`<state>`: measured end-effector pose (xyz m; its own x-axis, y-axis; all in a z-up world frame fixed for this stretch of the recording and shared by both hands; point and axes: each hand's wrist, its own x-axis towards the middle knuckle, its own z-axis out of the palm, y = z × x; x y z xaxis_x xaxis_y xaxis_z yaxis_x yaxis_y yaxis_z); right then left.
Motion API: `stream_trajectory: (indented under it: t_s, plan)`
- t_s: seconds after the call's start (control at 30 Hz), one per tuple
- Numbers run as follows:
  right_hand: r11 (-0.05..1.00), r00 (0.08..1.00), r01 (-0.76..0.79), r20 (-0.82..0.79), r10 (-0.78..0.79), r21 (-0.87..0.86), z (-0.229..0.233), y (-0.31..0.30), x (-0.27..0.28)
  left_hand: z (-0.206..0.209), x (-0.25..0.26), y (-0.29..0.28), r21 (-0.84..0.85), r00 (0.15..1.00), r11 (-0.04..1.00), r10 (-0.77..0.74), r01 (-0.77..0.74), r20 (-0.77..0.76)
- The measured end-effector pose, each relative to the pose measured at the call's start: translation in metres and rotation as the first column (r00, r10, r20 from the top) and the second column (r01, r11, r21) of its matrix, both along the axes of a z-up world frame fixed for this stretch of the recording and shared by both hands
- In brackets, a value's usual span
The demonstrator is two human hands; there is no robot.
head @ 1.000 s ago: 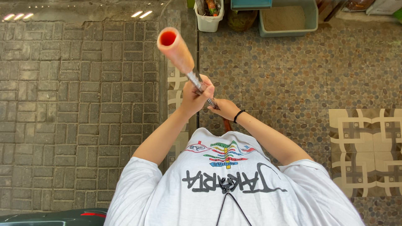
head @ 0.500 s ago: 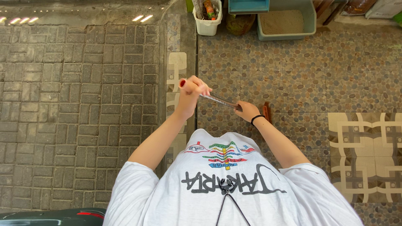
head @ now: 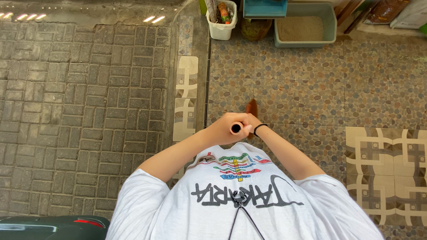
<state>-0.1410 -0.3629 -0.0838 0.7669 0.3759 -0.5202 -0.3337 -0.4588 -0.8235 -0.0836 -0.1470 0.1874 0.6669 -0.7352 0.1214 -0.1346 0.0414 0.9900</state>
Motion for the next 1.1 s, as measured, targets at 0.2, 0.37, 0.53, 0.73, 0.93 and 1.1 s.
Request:
stream_trajectory:
  t_s: [0.2,0.37,0.53,0.73,0.93,1.1]
  plan:
    - [0.976,0.969,-0.15,0.173,0.177,-0.157,0.025,0.036,0.049,0.021,-0.008,-0.018,0.066,0.958,0.982,-0.186,0.175,0.217]
    - [0.987,0.899,-0.068,0.421,0.123,-0.144,0.091,0.053,0.075,0.045,0.011,-0.016,0.061,0.935,0.986,-0.165,0.153,0.315]
    - [1.0,0.837,-0.008,0.547,0.021,-0.027,0.131,0.046,0.077,0.081,0.036,0.011,-0.099,0.899,0.994,0.074,-0.035,0.431]
    - [0.979,0.869,0.083,0.494,0.019,-0.185,0.139,0.019,0.049,0.073,0.052,0.045,-0.326,0.98,0.929,0.133,-0.176,-0.15]
    - [0.928,0.878,0.023,0.452,0.159,-0.372,0.108,-0.033,0.006,0.008,0.049,0.031,-0.151,0.896,0.953,0.182,-0.262,-0.406]
    - [0.868,0.952,-0.112,0.197,0.233,-0.483,0.063,-0.061,-0.027,-0.041,0.017,0.003,-0.108,0.883,0.979,0.103,-0.171,-0.457]
